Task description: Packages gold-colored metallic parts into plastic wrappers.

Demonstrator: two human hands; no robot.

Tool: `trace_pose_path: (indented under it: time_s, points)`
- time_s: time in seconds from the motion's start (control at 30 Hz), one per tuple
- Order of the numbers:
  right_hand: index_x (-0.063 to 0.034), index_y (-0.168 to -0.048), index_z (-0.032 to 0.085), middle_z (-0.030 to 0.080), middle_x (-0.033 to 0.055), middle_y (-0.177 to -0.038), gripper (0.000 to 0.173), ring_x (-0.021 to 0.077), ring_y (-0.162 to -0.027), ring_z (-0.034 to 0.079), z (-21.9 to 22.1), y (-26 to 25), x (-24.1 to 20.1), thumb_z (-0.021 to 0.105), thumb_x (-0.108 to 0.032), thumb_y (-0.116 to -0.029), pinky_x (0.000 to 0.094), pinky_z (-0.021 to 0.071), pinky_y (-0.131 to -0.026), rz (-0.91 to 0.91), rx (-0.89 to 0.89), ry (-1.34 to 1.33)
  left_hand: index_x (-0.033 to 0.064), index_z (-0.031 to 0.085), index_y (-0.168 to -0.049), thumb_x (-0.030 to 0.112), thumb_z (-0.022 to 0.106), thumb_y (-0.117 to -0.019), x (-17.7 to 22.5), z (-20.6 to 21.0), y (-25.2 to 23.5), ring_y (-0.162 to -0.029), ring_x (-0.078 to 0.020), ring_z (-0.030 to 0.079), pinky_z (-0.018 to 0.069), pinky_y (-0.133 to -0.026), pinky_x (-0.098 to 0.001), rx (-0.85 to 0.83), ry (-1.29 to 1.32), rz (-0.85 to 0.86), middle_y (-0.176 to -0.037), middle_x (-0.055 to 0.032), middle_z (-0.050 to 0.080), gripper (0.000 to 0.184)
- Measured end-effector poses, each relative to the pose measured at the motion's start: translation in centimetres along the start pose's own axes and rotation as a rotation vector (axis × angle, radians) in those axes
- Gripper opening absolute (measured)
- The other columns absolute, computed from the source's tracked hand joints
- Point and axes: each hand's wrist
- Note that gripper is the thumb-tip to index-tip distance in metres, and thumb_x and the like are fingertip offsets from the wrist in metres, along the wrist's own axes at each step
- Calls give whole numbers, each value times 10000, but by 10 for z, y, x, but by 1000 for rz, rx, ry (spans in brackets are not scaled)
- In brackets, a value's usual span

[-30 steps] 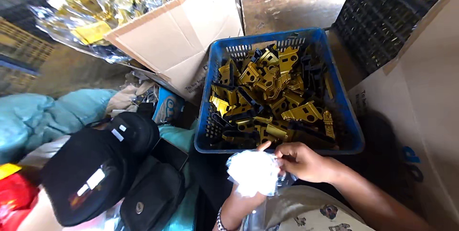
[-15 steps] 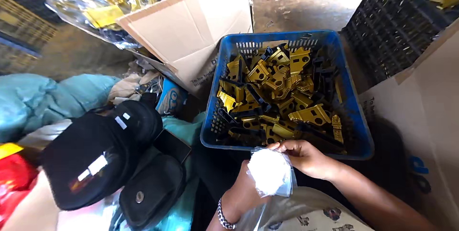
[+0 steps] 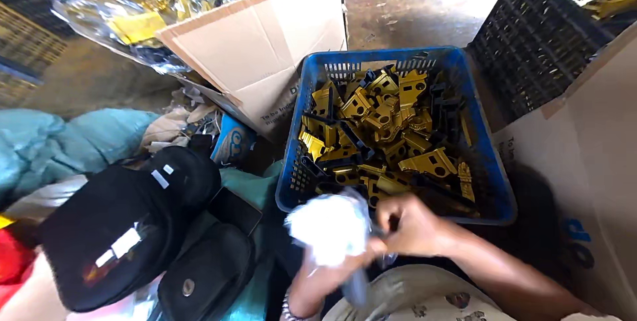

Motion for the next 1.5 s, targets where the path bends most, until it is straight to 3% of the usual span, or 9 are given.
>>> trace_pose_path:
  time_s: [0.17,0.27,0.4,0.6,0.77,0.97,1.17,1.33,1.5]
  points:
    - [-24,-679,554,546,-15,-623,343,-2,-562,496,-47,-37,-11,829,-187,-803,171,398,-523,4,-180,224,-17,680,-955,120,813,-784,-4,1,4,-790,32,644,548,-777,-166,169,-236,-20,-819,38,687,257]
    - [54,-1170,674,666,230,-1185,298,344,-1066,660,-96,-87,9,729,-137,-948,474,539,-943,371,-15,749,-206,611,-1106,131,755,-777,-14,-17,-6,-954,-110,666,517,-912,-246,455,-608,68,-995,-220,694,492]
    - [-24,-1426,574,213,289,-1650,557,605,-1481,145,-127,-133,65,648,84,-884,789,128,-1142,538,-161,1178,-194,582,-1126,47,737,-787,-9,-19,-21,-942,0,661,540,-861,-166,576,-351,152,-995,-109,707,443]
    - [76,-1075,734,553,248,-1434,303,411,-1381,466,-117,-73,22,778,-91,-826,581,342,-1151,146,305,711,-245,607,-1094,93,793,-765,4,-21,-19,-998,-215,697,529,-946,-313,565,-677,191,-1012,-300,697,507]
    - [-167,-1381,516,658,7,-1346,581,163,-984,733,-96,-25,-34,772,-197,-860,352,653,-750,-76,209,-118,-215,626,-1041,38,812,-718,6,3,-38,-928,-38,695,547,-897,-209,395,-428,235,-946,-183,732,451]
    - [52,-1227,564,707,97,-966,457,81,-873,693,-53,-32,-39,739,-201,-889,272,577,-819,-5,139,354,-197,532,-1163,-105,802,-728,30,45,-43,-960,7,666,546,-901,-180,463,-44,57,-1004,-102,711,520]
    - [117,-1144,601,628,351,-1172,399,476,-778,713,-15,-26,-18,768,-24,-811,588,596,-654,-105,104,883,-141,565,-1163,-110,748,-795,39,52,-42,-939,-26,682,570,-881,-223,428,69,38,-989,-71,718,412]
    - [98,-1491,312,502,308,-1415,874,356,-1276,563,-34,-47,-12,768,-170,-796,468,474,-1072,137,122,330,-203,640,-1026,35,802,-716,9,50,-42,-928,-108,713,564,-897,-269,230,-384,299,-933,-193,735,423]
    - [-19,-1487,471,603,138,-1363,685,137,-1190,621,-46,-37,-29,725,-174,-870,300,525,-1003,182,200,-75,-212,620,-1126,61,737,-864,22,53,-41,-1027,-169,687,523,-959,-283,431,-512,210,-1038,-256,706,396]
Point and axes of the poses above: each hand's wrist, its own y-axis away from the middle knuckle, its own z-axis out of the palm, x = y × z
